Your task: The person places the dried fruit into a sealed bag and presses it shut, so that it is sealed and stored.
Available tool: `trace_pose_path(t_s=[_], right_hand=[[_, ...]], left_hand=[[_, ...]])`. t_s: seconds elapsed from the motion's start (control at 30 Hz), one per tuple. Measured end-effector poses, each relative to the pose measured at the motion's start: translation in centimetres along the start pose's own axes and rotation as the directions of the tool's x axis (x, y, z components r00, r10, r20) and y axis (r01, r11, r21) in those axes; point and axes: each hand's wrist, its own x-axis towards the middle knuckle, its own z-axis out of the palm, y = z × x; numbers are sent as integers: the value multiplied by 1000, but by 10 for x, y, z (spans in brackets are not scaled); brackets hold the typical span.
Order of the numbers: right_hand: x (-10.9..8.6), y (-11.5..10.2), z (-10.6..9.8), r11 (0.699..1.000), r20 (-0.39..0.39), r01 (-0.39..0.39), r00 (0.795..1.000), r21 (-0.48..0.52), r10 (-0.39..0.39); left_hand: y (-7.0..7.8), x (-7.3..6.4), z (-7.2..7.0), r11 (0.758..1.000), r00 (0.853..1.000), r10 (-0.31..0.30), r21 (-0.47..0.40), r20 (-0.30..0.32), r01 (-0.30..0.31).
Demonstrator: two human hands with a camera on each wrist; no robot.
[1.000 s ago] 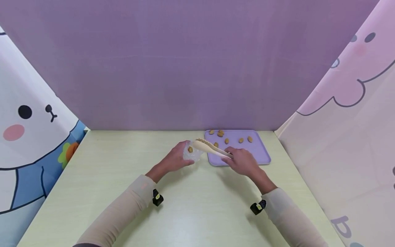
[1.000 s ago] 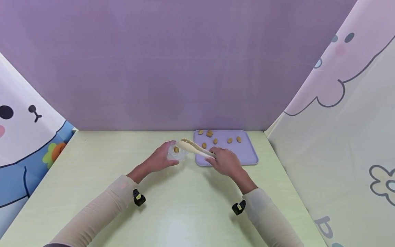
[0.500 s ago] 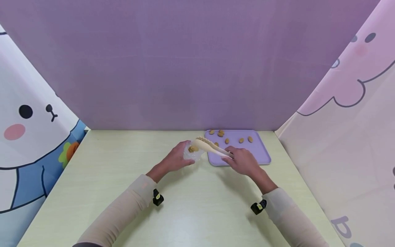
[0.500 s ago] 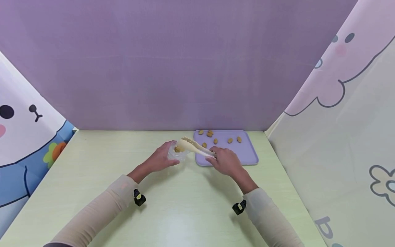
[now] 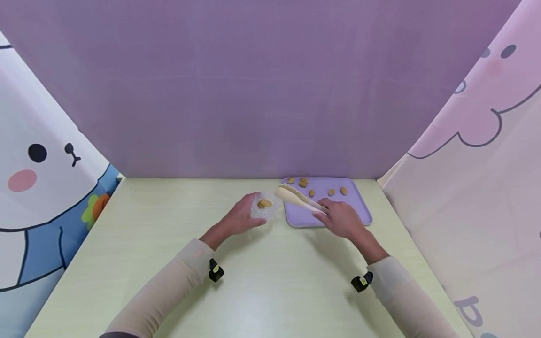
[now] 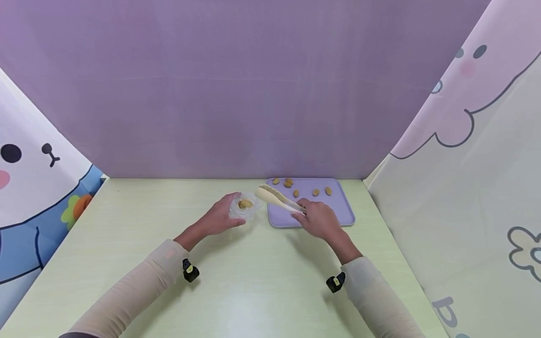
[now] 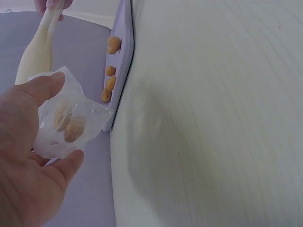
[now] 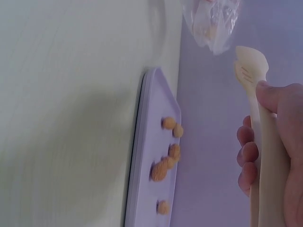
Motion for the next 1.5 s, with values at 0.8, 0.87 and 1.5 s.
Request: trace_pose_path(t_s=[0.8, 0.87, 1.5], right_hand=[[-18, 60, 0, 990, 47, -126, 991, -66, 129], [-19, 66, 2, 988, 50, -134, 989, -76, 138], [-32, 91, 6, 972, 74, -206, 974, -113, 215]], left_hand=[[-2, -3, -3, 1000, 1000, -27, -3, 2, 27], [-2, -3, -3, 1000, 1000, -28, -3, 4, 28], [-5, -3, -4, 999, 1000, -26, -23, -2, 26]])
